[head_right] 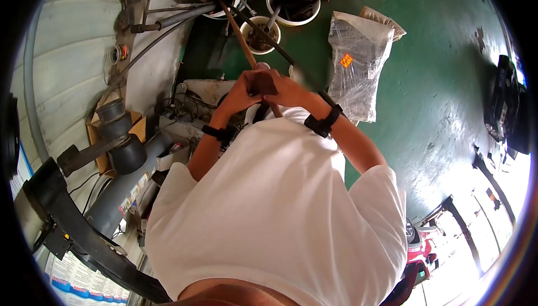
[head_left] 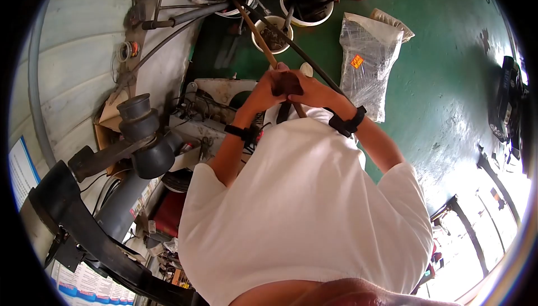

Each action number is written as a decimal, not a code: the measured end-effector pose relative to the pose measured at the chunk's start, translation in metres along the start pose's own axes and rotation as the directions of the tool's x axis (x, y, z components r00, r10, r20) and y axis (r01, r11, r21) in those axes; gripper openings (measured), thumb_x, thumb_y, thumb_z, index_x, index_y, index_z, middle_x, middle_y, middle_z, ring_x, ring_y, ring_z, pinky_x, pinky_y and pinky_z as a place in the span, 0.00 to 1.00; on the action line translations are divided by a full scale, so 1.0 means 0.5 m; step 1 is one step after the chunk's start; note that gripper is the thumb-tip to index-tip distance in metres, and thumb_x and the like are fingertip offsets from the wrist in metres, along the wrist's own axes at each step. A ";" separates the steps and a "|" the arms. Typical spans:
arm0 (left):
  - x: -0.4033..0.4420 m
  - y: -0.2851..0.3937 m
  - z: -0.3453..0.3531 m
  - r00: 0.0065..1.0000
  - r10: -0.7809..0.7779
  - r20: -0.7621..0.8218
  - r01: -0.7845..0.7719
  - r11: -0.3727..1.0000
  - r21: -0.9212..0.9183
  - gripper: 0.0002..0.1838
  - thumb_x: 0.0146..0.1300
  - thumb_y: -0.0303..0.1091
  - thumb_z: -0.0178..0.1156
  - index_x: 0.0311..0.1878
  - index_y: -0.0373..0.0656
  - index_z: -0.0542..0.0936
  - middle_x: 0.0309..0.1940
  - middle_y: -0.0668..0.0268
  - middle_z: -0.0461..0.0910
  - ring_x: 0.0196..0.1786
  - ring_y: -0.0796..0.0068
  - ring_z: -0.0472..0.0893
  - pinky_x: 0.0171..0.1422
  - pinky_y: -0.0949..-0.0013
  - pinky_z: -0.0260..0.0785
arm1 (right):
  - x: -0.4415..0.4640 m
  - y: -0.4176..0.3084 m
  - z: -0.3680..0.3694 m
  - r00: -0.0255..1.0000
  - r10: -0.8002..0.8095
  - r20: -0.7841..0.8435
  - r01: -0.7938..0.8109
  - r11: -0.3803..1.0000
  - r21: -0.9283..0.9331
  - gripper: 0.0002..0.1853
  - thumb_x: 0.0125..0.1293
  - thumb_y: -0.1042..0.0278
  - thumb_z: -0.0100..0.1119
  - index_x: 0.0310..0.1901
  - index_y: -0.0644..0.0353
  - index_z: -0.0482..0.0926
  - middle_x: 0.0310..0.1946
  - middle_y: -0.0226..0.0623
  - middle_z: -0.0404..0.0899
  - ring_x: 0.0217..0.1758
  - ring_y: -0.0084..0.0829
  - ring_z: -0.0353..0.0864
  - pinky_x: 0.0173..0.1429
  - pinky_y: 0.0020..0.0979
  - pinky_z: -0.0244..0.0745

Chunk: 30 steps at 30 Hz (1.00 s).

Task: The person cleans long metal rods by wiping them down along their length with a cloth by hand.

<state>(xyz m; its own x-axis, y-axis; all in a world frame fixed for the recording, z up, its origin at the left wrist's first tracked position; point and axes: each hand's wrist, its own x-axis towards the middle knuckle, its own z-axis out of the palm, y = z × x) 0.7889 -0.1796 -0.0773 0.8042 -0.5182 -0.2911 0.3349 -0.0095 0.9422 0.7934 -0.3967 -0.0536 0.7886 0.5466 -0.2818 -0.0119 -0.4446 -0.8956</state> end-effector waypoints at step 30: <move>0.269 -0.084 -0.146 0.911 -0.380 -0.158 -0.065 0.247 -0.967 0.24 0.64 0.55 0.61 0.52 0.46 0.80 0.43 0.67 0.81 0.44 0.72 0.80 0.49 0.66 0.78 | 0.103 -0.217 -0.147 0.812 0.547 0.201 -0.427 0.323 0.845 0.21 0.72 0.64 0.56 0.65 0.53 0.69 0.25 0.29 0.69 0.20 0.21 0.66 0.23 0.24 0.61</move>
<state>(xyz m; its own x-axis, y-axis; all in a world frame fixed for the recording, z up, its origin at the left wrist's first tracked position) 0.9187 -0.1865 -0.1678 0.6830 -0.3336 -0.6498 0.5054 0.8581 0.0906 0.8802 -0.3723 0.0545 0.5104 0.3435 -0.7883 -0.8598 0.2223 -0.4598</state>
